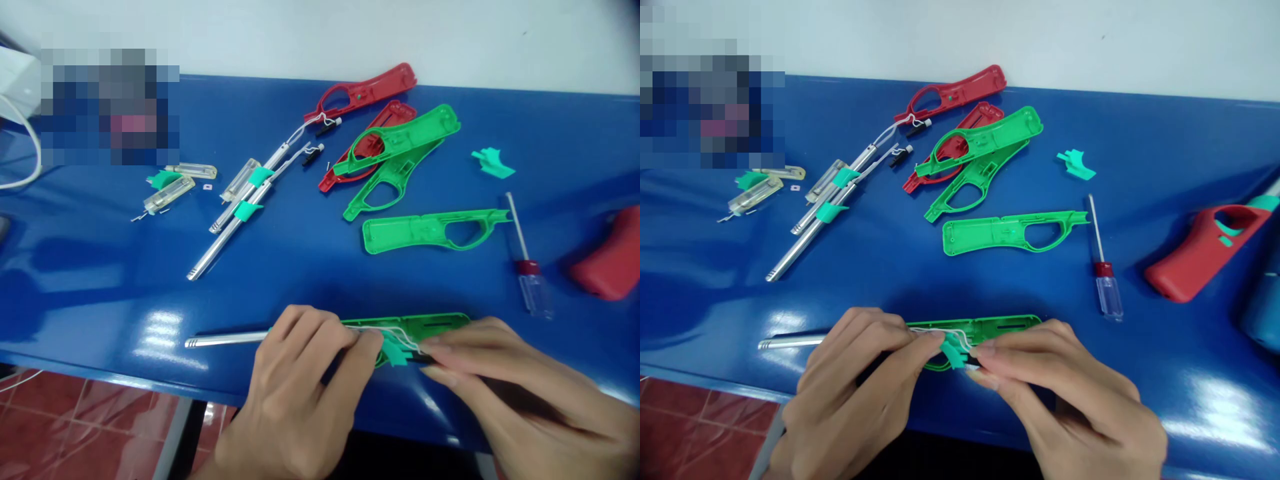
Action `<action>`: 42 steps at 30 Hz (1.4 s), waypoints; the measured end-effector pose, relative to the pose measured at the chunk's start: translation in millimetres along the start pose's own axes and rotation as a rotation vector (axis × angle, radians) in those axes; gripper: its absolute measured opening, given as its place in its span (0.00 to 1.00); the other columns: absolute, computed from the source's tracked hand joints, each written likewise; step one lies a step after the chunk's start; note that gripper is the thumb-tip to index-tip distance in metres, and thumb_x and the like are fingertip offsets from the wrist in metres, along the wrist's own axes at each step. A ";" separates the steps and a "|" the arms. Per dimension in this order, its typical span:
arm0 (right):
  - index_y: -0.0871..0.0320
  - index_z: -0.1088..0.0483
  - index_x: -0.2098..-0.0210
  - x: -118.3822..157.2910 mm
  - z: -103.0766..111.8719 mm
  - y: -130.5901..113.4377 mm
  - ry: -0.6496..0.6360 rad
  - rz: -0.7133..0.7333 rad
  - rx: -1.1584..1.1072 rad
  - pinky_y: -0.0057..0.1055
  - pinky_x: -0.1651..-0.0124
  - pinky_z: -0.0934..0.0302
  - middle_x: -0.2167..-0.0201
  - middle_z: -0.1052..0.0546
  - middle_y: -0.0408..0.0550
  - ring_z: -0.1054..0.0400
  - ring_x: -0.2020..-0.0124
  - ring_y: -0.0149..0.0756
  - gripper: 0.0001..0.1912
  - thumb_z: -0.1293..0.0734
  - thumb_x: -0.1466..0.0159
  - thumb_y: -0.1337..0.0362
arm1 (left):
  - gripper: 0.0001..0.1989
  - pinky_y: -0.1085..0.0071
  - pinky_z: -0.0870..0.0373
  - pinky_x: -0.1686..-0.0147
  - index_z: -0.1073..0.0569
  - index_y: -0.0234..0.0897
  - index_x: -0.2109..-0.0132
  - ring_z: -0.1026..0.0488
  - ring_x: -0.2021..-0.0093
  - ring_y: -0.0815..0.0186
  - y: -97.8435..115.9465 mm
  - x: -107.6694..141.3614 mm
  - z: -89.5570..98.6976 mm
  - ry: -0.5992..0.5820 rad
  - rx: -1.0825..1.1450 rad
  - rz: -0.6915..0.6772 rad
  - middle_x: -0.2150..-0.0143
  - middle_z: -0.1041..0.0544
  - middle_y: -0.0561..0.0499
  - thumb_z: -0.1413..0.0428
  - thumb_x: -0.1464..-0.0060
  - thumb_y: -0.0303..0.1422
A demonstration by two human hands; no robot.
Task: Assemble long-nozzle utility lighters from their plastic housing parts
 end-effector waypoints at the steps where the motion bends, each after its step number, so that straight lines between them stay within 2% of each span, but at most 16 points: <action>1: 0.47 0.16 0.63 -2.1 -0.1 -0.9 -0.003 0.002 -0.004 0.41 0.66 0.25 0.71 0.19 0.44 0.21 0.66 0.47 0.07 0.21 0.41 0.56 | 0.14 0.62 0.31 0.62 0.23 0.31 0.50 0.29 0.64 0.64 1.4 -0.1 1.0 0.009 -0.009 -0.007 0.64 0.23 0.50 0.49 0.34 0.16; 4: 0.48 0.17 0.65 -9.5 -1.0 -4.7 -0.027 0.023 -0.019 0.37 0.69 0.29 0.72 0.19 0.42 0.22 0.70 0.42 0.02 0.23 0.38 0.62 | 0.13 0.61 0.31 0.60 0.24 0.31 0.50 0.27 0.63 0.63 2.2 -0.4 -0.5 -0.005 -0.057 -0.009 0.64 0.23 0.49 0.51 0.32 0.17; 9: 0.49 0.19 0.63 -14.9 -4.2 -9.0 -0.093 0.088 -0.018 0.30 0.70 0.34 0.71 0.19 0.37 0.25 0.71 0.32 0.07 0.25 0.35 0.70 | 0.15 0.62 0.33 0.62 0.24 0.31 0.55 0.28 0.65 0.64 1.8 -2.0 -3.5 0.008 -0.055 -0.063 0.66 0.25 0.49 0.55 0.30 0.17; 15: 0.50 0.20 0.61 -14.6 -6.3 -10.0 -0.114 0.126 0.007 0.29 0.68 0.31 0.69 0.19 0.37 0.24 0.69 0.32 0.08 0.25 0.35 0.71 | 0.14 0.64 0.32 0.61 0.22 0.33 0.52 0.31 0.65 0.66 -7.5 -0.3 -4.4 -0.025 0.051 -0.009 0.65 0.24 0.50 0.52 0.30 0.17; 18: 0.51 0.20 0.63 -15.3 -6.4 -13.2 -0.113 0.155 0.018 0.27 0.65 0.29 0.67 0.19 0.38 0.23 0.65 0.32 0.05 0.26 0.34 0.69 | 0.11 0.68 0.29 0.57 0.22 0.34 0.49 0.31 0.60 0.66 -13.5 2.3 -1.8 -0.002 0.108 0.042 0.63 0.23 0.51 0.44 0.32 0.19; 21: 0.51 0.20 0.64 -13.8 -5.9 -14.5 -0.114 0.183 0.058 0.28 0.63 0.29 0.65 0.19 0.40 0.24 0.63 0.32 0.05 0.27 0.33 0.69 | 0.10 0.72 0.28 0.53 0.22 0.33 0.50 0.31 0.56 0.65 -16.8 2.2 -1.0 0.000 0.100 0.070 0.62 0.22 0.51 0.40 0.34 0.19; 26: 0.50 0.20 0.58 -5.5 -8.3 -7.5 -0.159 0.165 0.156 0.28 0.57 0.30 0.59 0.21 0.41 0.25 0.57 0.31 0.07 0.28 0.30 0.69 | 0.09 0.75 0.29 0.53 0.22 0.36 0.55 0.31 0.55 0.68 -18.6 1.0 -2.4 -0.046 0.127 0.076 0.62 0.24 0.52 0.43 0.32 0.19; 32: 0.51 0.21 0.53 0.0 -11.0 -10.6 -0.121 0.194 0.238 0.29 0.54 0.31 0.56 0.23 0.41 0.27 0.55 0.29 0.10 0.27 0.31 0.71 | 0.12 0.75 0.30 0.52 0.21 0.37 0.52 0.31 0.52 0.68 -19.9 3.1 -3.1 -0.036 0.135 0.054 0.58 0.23 0.52 0.45 0.31 0.18; 39: 0.53 0.21 0.51 0.8 -13.0 -14.3 -0.154 0.267 0.248 0.29 0.50 0.31 0.55 0.23 0.42 0.27 0.54 0.29 0.11 0.28 0.31 0.73 | 0.11 0.72 0.29 0.49 0.21 0.37 0.52 0.32 0.48 0.65 -18.7 4.5 -5.3 -0.065 0.091 0.043 0.55 0.24 0.51 0.46 0.30 0.19; 42: 0.53 0.22 0.51 -0.2 -14.5 -14.4 -0.156 0.278 0.268 0.29 0.47 0.33 0.55 0.23 0.42 0.27 0.54 0.29 0.12 0.28 0.31 0.73 | 0.15 0.71 0.29 0.50 0.21 0.36 0.52 0.32 0.49 0.65 -18.9 5.3 -5.1 -0.084 0.110 0.042 0.54 0.26 0.49 0.46 0.34 0.14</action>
Point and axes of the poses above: each hand's wrist, its own x-axis away from the middle knuckle, its own z-axis out of the back of the hand, y = z × x, the point moved 7 cm from there along -x, towards the middle knuckle
